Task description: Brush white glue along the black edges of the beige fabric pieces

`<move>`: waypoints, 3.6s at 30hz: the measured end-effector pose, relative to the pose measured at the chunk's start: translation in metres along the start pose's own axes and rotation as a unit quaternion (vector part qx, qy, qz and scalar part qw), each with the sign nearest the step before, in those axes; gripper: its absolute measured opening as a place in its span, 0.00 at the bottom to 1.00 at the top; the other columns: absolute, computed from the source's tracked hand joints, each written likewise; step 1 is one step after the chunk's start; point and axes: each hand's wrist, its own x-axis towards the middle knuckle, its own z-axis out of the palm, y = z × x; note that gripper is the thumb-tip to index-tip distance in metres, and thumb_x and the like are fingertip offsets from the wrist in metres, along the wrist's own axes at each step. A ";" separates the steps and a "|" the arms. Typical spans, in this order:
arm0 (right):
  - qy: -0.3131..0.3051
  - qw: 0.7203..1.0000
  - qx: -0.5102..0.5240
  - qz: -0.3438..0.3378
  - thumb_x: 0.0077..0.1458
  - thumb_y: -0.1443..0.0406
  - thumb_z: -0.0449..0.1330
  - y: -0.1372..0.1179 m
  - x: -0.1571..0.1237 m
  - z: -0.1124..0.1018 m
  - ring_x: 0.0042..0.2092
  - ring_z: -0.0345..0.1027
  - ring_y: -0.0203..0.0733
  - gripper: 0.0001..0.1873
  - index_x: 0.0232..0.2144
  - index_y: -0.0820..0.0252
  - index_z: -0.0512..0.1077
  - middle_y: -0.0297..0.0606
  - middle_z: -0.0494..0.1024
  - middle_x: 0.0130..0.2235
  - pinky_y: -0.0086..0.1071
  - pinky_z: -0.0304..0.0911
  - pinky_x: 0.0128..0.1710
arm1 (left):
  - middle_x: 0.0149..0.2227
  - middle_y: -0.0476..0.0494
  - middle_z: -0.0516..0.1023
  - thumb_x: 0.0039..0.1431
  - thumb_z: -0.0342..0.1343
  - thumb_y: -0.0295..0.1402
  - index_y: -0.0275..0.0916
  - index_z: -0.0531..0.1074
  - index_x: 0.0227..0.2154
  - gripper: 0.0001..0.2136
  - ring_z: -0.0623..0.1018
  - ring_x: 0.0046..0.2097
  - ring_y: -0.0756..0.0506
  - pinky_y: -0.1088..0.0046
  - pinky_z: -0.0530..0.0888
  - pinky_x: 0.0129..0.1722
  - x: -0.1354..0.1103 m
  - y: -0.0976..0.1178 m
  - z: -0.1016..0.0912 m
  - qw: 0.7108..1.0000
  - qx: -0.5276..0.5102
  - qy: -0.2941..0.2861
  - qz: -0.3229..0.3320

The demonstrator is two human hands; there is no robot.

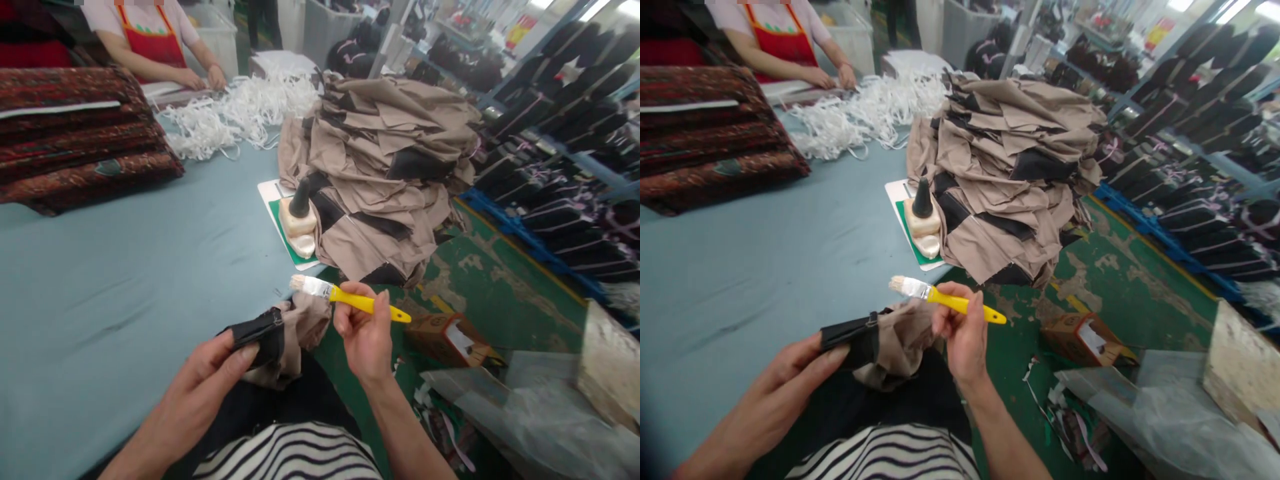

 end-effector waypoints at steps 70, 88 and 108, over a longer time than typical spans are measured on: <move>-0.254 0.868 -0.327 -0.273 0.69 0.63 0.63 -0.073 -0.029 -0.066 0.32 0.72 0.34 0.05 0.43 0.56 0.78 0.34 0.79 0.34 0.28 0.67 0.32 | 0.25 0.54 0.68 0.66 0.51 0.16 0.42 0.69 0.35 0.12 0.65 0.24 0.50 0.75 0.61 0.25 0.032 -0.007 0.080 0.869 0.315 0.036 0.379; -0.272 0.776 -0.451 -0.346 0.70 0.66 0.61 -0.087 -0.024 -0.074 0.33 0.71 0.32 0.02 0.43 0.56 0.75 0.30 0.77 0.33 0.26 0.66 0.35 | 0.25 0.54 0.66 0.65 0.49 0.15 0.42 0.66 0.33 0.13 0.64 0.25 0.51 0.75 0.62 0.24 0.039 -0.003 0.093 0.840 0.361 0.060 0.401; -0.330 0.772 -0.477 -0.261 0.74 0.65 0.57 -0.109 -0.037 -0.068 0.35 0.68 0.34 0.10 0.40 0.54 0.77 0.32 0.75 0.32 0.30 0.66 0.39 | 0.26 0.53 0.73 0.62 0.50 0.16 0.42 0.69 0.34 0.12 0.72 0.26 0.50 0.76 0.69 0.26 0.056 -0.010 0.088 0.833 0.327 0.055 0.444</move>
